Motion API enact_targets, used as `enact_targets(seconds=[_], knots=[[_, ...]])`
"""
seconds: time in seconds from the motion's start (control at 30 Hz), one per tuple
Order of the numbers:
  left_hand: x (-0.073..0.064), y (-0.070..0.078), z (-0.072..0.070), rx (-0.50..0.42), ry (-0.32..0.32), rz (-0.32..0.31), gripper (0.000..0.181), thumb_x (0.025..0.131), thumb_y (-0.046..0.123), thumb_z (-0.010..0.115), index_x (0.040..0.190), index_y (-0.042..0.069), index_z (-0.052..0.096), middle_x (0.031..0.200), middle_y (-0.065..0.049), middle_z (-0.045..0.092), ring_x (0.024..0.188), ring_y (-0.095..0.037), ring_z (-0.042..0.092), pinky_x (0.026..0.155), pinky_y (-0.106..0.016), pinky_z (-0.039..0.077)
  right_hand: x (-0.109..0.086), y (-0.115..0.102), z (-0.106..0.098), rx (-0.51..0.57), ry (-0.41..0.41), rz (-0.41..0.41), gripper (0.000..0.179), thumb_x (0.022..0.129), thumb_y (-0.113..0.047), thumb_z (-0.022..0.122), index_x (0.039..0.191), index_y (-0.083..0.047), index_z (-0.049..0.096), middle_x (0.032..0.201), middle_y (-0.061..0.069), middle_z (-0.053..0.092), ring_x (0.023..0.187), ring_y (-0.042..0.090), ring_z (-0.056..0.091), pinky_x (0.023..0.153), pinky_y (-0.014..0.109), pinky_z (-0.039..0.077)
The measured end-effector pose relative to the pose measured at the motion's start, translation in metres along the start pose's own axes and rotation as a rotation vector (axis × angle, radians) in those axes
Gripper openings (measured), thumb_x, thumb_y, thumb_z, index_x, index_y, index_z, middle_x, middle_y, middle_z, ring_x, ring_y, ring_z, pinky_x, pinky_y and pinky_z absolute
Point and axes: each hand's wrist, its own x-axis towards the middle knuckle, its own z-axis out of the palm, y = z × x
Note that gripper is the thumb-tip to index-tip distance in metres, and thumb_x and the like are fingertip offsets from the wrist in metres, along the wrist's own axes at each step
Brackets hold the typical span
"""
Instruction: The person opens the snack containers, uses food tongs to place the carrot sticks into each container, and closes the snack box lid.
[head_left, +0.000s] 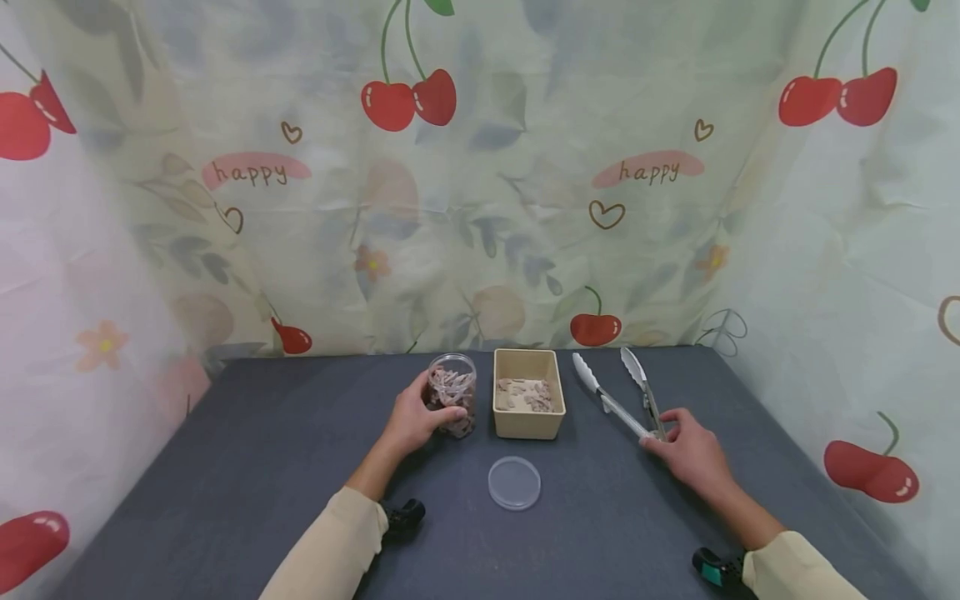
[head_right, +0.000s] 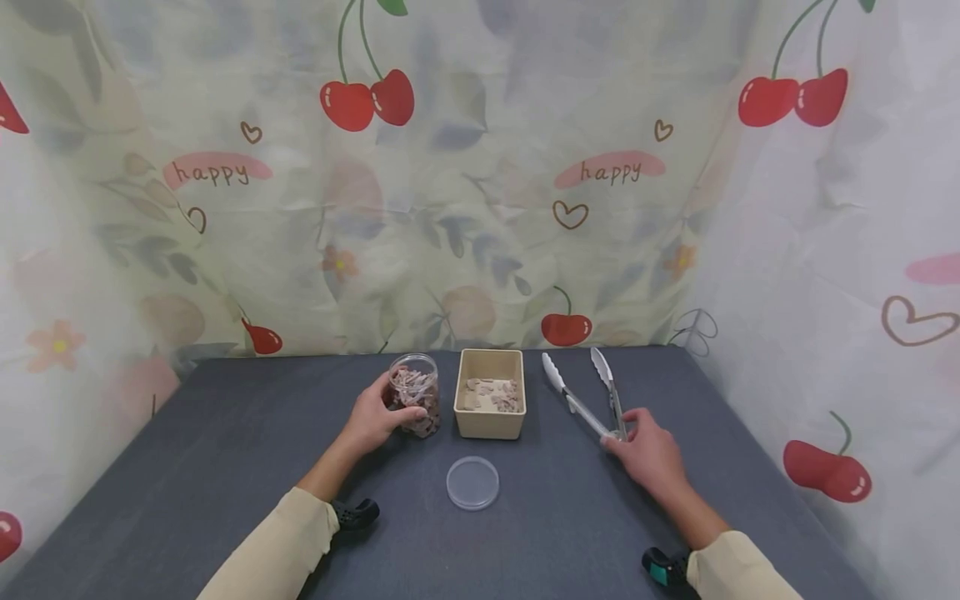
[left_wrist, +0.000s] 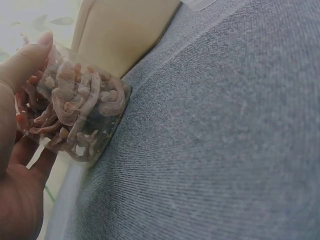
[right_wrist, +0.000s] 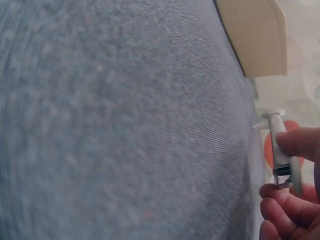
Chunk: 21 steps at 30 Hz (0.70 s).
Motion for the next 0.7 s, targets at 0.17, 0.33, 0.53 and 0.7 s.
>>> enact_targets(seconds=[0.17,0.33,0.53,0.7], knots=[[0.0022,0.0004,0.0023,0.0,0.001,-0.002,0.091,0.073,0.029,0.087,0.147,0.006,0.039,0.134,-0.017,0.054,0.121,-0.029,0.052,0.101,-0.046,0.04,0.0004,-0.0011,0.0046,0.012,-0.026,0.026,0.058,0.083,-0.033,0.076,0.121,0.001,0.048,0.088,0.011,0.06,0.071,0.023,0.056,0.06,0.037,0.043],[0.0039,0.0011,0.0034,0.003,0.005,-0.011,0.091,0.074,0.03,0.086,0.148,0.008,0.037,0.136,-0.016,0.053,0.123,-0.029,0.05,0.101,-0.046,0.039,0.0001,-0.0012,0.0083,0.005,-0.027,0.022,0.056,0.081,-0.03,0.077,0.118,0.001,0.047,0.086,0.011,0.059,0.07,0.023,0.055,0.06,0.037,0.042],[0.0039,0.0023,0.0045,0.003,0.011,-0.034,0.092,0.075,0.032,0.085,0.149,0.009,0.036,0.137,-0.016,0.052,0.123,-0.029,0.049,0.102,-0.047,0.038,-0.0003,-0.0002,0.0101,0.001,-0.04,0.018,0.056,0.081,-0.027,0.078,0.116,0.002,0.046,0.081,0.008,0.056,0.067,0.021,0.052,0.058,0.036,0.04],[0.0043,0.0026,0.0081,-0.002,0.012,-0.038,0.093,0.075,0.034,0.085,0.149,0.009,0.036,0.137,-0.016,0.052,0.124,-0.029,0.049,0.102,-0.047,0.038,-0.0023,0.0011,0.008,0.005,-0.051,0.042,0.057,0.08,-0.025,0.079,0.117,0.003,0.046,0.078,0.008,0.055,0.065,0.021,0.051,0.057,0.035,0.039]])
